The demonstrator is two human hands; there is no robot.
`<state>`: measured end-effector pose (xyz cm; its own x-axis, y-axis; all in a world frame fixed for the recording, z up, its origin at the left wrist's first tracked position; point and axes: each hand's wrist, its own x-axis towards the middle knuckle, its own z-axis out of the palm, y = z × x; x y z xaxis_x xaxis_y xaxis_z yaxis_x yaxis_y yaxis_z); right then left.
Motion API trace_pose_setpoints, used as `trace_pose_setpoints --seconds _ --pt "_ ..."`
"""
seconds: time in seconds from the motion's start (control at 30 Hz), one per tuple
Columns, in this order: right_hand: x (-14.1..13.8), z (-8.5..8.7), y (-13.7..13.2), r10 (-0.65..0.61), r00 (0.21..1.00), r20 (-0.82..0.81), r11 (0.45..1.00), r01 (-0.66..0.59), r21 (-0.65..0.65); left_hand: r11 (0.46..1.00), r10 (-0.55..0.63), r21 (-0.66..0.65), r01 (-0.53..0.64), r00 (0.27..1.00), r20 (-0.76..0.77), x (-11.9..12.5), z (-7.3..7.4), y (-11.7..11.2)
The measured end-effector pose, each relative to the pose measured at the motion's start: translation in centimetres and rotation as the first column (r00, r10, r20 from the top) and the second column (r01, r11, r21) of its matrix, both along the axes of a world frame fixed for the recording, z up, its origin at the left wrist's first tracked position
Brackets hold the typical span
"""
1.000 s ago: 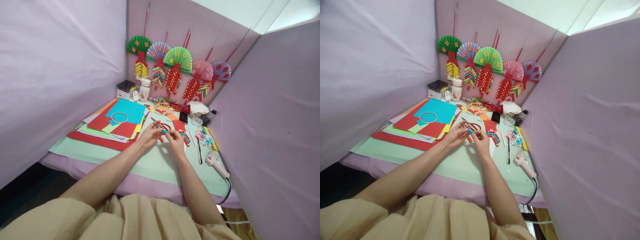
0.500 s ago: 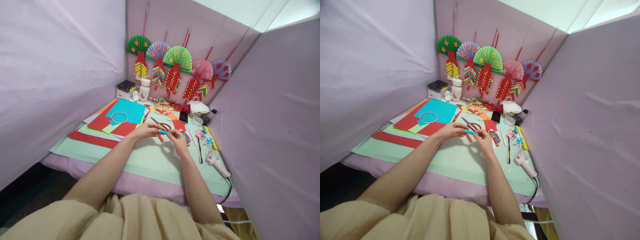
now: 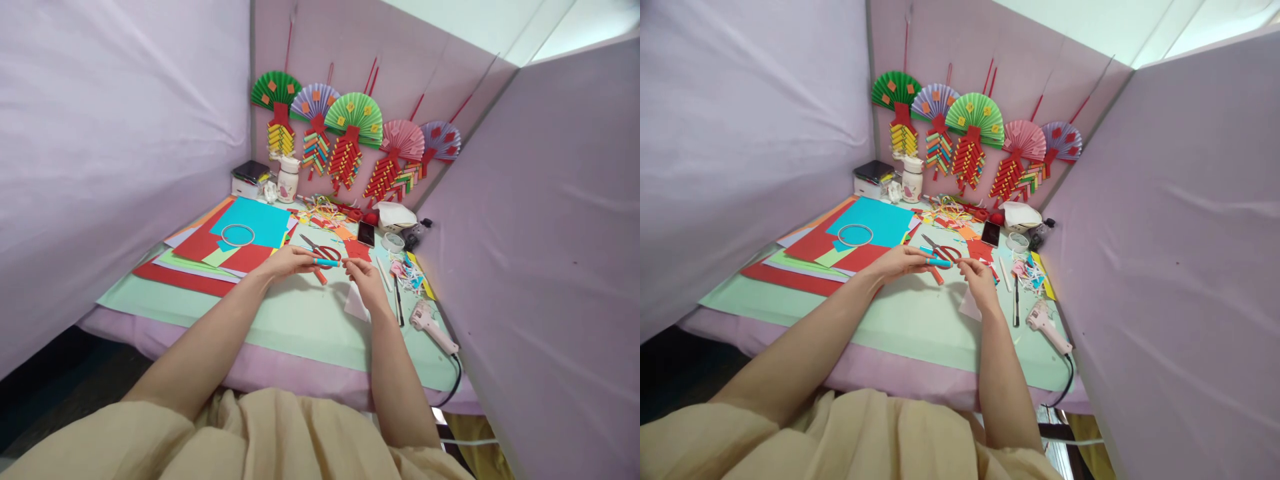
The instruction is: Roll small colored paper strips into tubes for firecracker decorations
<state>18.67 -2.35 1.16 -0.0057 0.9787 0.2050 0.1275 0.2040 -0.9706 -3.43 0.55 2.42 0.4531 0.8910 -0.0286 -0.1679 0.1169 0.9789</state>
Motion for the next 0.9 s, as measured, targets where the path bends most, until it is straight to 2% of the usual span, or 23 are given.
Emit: trace_pose_setpoints --seconds 0.13,0.27,0.47,0.63,0.77,0.9 --pt "0.10 0.17 -0.06 0.016 1.000 0.026 1.000 -0.016 -0.014 0.999 -0.032 -0.021 0.032 0.999 0.027 -0.10 -0.13 0.03" --pt "-0.03 0.62 -0.46 0.048 0.998 0.039 0.998 -0.046 -0.036 0.996 -0.079 -0.049 0.078 0.997 -0.015 -0.18 -0.23 -0.11" --pt "0.25 0.55 -0.59 0.159 0.982 0.099 0.987 -0.156 -0.045 0.983 -0.175 -0.059 0.172 0.984 -0.040 -0.31 0.20 -0.43" --pt "0.07 0.68 -0.78 0.134 0.983 0.123 0.989 -0.125 -0.079 0.972 -0.209 -0.117 0.203 0.977 -0.042 -0.41 0.45 -0.53" --pt "0.01 0.82 -0.87 0.116 0.981 0.157 0.990 -0.102 -0.093 0.977 -0.162 -0.142 0.156 0.986 -0.027 -0.46 -0.09 -0.15" --pt "0.10 0.52 -0.68 0.110 0.977 0.182 0.992 -0.096 -0.082 0.995 -0.081 -0.051 0.081 0.997 -0.005 -0.21 -0.48 0.02"
